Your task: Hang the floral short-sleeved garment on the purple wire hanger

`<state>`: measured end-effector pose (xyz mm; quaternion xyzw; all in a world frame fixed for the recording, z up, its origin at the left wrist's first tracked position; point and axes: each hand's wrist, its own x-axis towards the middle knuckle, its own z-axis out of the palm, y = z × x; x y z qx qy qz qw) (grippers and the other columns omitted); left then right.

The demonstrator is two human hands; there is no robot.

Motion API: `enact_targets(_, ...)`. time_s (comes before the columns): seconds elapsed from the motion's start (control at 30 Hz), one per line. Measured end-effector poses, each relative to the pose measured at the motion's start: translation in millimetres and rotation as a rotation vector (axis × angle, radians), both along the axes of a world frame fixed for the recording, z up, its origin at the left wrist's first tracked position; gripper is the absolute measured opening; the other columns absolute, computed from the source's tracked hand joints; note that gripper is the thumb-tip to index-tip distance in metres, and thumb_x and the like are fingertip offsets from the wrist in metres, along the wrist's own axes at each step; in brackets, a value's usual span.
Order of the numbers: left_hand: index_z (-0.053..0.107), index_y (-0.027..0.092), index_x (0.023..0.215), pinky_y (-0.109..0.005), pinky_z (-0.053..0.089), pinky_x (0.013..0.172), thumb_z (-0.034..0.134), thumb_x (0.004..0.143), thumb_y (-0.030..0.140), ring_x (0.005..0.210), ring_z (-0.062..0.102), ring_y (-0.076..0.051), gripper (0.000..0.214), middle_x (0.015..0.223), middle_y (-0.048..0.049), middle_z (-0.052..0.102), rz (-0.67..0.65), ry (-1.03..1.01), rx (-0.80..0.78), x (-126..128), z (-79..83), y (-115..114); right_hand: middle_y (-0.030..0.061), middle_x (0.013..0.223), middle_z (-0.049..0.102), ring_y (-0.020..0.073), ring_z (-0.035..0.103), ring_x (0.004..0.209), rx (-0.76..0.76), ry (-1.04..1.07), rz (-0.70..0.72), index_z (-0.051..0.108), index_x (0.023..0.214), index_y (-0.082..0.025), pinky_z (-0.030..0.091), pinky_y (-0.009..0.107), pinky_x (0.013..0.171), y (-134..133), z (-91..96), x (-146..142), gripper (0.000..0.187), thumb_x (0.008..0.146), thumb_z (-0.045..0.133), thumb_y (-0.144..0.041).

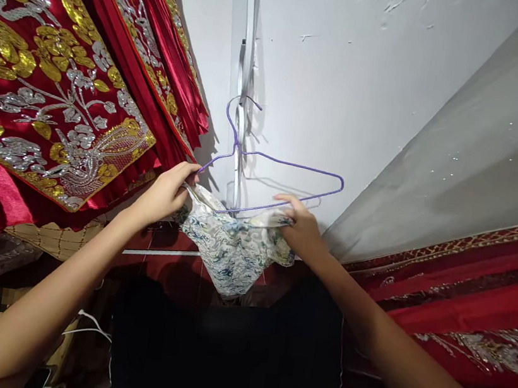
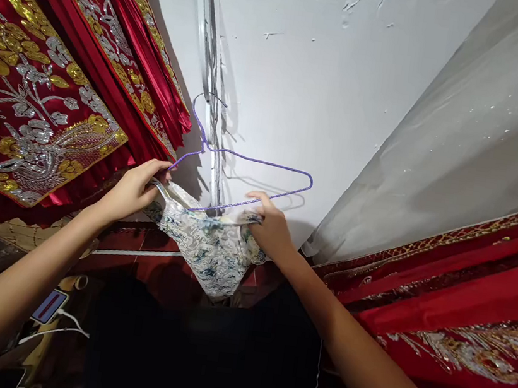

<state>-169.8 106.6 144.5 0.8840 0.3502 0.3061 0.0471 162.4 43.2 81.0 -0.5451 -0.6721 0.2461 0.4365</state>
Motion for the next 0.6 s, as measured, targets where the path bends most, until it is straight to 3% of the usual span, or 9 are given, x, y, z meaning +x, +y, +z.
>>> enact_targets(0.1,0.059,0.016,0.119,-0.036,0.048,0.094,0.043,0.084,0.006,0.101,0.06,-0.022,0.039,0.108,-0.0088,0.06,0.037,0.003,0.016,0.4,3.8,-3.1,-0.0002,0.078,0.063,0.0178,0.053,0.057,0.143,0.096,-0.244,0.033,0.147,-0.025,0.04,0.03,0.054,4.1,4.8,17.0,0.083,0.068,0.057,-0.016)
enact_targets(0.3,0.061,0.017,0.114,-0.034,0.048,0.093,0.045,0.082,0.006,0.101,0.06,-0.022,0.038,0.108,-0.008,0.059,0.072,0.015,-0.004,3.2,13.7,-6.1,0.0038,0.082,0.067,0.0204,0.058,0.062,0.307,0.004,-0.408,0.038,0.144,-0.024,0.046,0.033,0.06,18.6,20.9,47.6,0.078,0.069,0.061,-0.019)
enact_targets(0.4,0.063,0.018,0.113,-0.034,0.047,0.094,0.045,0.084,0.008,0.101,0.06,-0.021,0.036,0.109,-0.0077,0.059,0.099,0.008,-0.018,3.6,12.8,-2.9,0.0035,0.08,0.068,0.022,0.062,0.069,0.278,-0.059,-0.369,0.041,0.145,-0.022,0.049,0.033,0.064,15.7,24.5,53.4,0.081,0.068,0.066,-0.019)
enact_targets(0.5,0.064,0.019,0.116,-0.036,0.046,0.098,0.045,0.088,0.013,0.108,0.058,-0.023,0.035,0.113,-0.0088,0.057,0.144,0.002,-0.006,-1.6,8.0,1.5,0.0034,0.078,0.069,0.0212,0.064,0.071,0.178,-0.157,-0.268,0.061,0.13,-0.02,0.049,0.031,0.065,8.3,24.9,63.1,0.059,0.071,0.067,-0.022)
enact_targets(0.6,0.062,0.021,0.122,-0.038,0.046,0.096,0.053,0.087,0.022,0.108,0.057,-0.026,0.036,0.114,-0.0094,0.055,0.29,-0.059,0.002,-14.0,1.9,5.8,0.0058,0.084,0.072,0.0214,0.066,0.075,0.081,-0.245,-0.172,0.074,0.11,-0.02,0.049,0.03,0.066,-2.7,33.8,77.3,0.038,0.074,0.068,-0.026)
